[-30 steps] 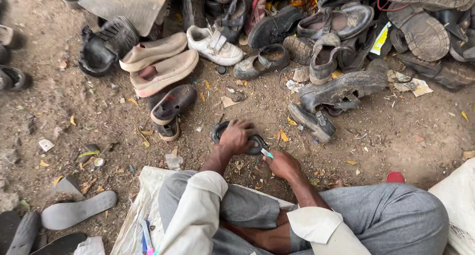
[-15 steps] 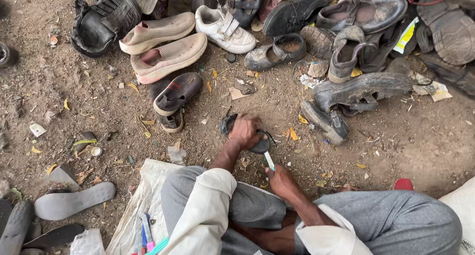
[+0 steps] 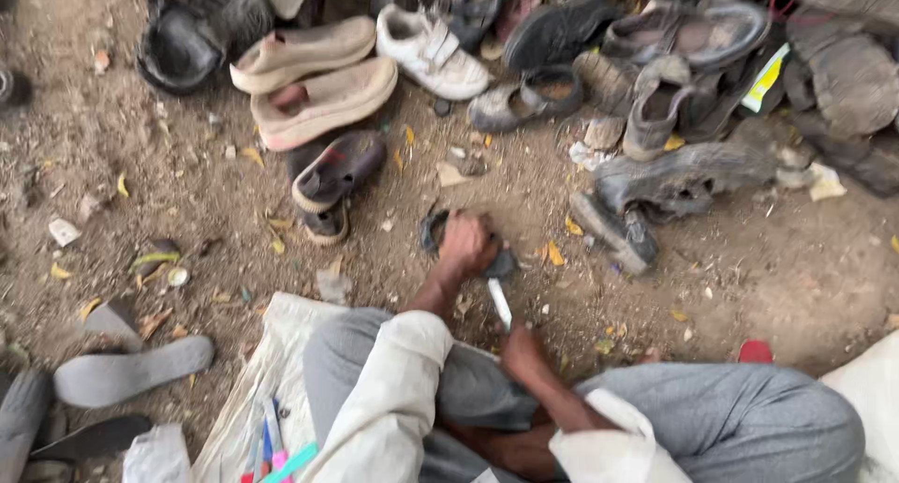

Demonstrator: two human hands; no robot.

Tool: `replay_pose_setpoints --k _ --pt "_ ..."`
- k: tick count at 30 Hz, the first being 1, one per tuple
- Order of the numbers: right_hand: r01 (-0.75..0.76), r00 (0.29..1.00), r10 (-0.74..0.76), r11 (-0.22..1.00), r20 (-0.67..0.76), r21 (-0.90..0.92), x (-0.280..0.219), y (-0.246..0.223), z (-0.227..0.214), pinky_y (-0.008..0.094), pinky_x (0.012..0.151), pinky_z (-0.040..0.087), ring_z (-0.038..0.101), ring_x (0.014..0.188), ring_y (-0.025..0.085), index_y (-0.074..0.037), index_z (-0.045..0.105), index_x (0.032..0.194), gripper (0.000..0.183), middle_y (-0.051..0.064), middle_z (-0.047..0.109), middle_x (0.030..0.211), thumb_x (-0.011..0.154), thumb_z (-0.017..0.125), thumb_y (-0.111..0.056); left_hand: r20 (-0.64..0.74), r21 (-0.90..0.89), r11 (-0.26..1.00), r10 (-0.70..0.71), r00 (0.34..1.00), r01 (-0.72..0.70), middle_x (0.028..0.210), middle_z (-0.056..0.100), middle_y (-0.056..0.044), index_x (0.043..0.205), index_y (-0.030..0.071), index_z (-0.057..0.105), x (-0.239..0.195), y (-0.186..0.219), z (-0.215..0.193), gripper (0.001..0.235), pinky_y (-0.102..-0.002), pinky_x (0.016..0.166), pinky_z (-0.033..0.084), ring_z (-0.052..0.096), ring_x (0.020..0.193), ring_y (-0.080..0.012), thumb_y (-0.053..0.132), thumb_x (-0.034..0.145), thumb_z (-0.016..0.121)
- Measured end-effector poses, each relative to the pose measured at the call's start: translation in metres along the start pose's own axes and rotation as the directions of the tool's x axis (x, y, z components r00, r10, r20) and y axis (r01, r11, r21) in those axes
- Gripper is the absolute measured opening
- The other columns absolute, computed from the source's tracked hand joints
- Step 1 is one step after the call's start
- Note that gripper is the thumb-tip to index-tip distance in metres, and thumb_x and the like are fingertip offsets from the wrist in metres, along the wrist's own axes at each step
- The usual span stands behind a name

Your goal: The person uses a thin metal tool to apply adhesive and press down the soles and edges of several different worn shoes by hand while sitting on the ground.

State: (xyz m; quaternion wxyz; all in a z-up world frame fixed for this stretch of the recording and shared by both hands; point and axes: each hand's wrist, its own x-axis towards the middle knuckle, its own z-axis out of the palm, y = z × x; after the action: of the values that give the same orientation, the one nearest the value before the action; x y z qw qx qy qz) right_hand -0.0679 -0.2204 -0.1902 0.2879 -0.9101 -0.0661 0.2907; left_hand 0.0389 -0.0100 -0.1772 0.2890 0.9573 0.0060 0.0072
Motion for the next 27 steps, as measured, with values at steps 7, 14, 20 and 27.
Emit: replay_pose_setpoints --k 7,14,20,27 --pt "-0.106 0.994 0.106 0.987 0.001 0.12 0.056 -0.006 -0.017 0.048 0.054 0.048 0.067 0.058 0.031 -0.002 0.073 0.091 0.044 0.017 0.067 0.064 0.1 0.054 -0.04 0.046 0.001 0.85 -0.527 0.849 0.527 0.121 0.068 -0.006 0.106 0.02 0.08 0.013 0.037 -0.022 0.037 -0.051 0.109 0.032 0.061 0.111 -0.0225 0.051 0.088 0.069" --pt "-0.066 0.984 0.078 0.995 0.162 -0.081 0.068 -0.017 -0.054 0.036 0.045 0.042 0.047 0.047 0.013 -0.005 0.067 0.105 0.038 0.001 0.059 0.067 0.107 0.043 -0.035 0.273 0.275 0.917 -0.364 0.89 0.29 0.124 0.052 -0.014 0.134 0.009 0.056 -0.001 0.07 -0.063 0.078 -0.047 0.107 0.036 0.047 0.122 -0.0292 0.07 0.087 0.06" --pt "-0.07 0.981 0.086 0.993 0.176 -0.095 0.067 -0.039 -0.065 0.037 0.05 0.045 0.054 0.051 0.016 -0.003 0.065 0.105 0.04 0.006 0.065 0.071 0.108 0.045 -0.038 0.131 0.126 0.978 -0.184 0.974 0.167 0.132 0.055 -0.012 0.126 0.008 0.064 0.001 0.066 -0.063 0.065 -0.044 0.11 0.038 0.048 0.127 -0.0288 0.058 0.084 0.067" --pt "0.02 0.996 -0.012 0.995 0.086 -0.095 0.046 -0.028 -0.051 0.05 0.063 0.054 0.071 0.067 0.034 -0.001 0.065 0.107 0.038 0.022 0.07 0.078 0.106 0.048 -0.035 0.048 0.087 0.985 -0.153 0.987 0.149 0.135 0.059 -0.016 0.124 0.007 0.066 -0.004 0.048 -0.046 0.066 -0.043 0.112 0.037 0.05 0.13 -0.034 0.06 0.085 0.068"
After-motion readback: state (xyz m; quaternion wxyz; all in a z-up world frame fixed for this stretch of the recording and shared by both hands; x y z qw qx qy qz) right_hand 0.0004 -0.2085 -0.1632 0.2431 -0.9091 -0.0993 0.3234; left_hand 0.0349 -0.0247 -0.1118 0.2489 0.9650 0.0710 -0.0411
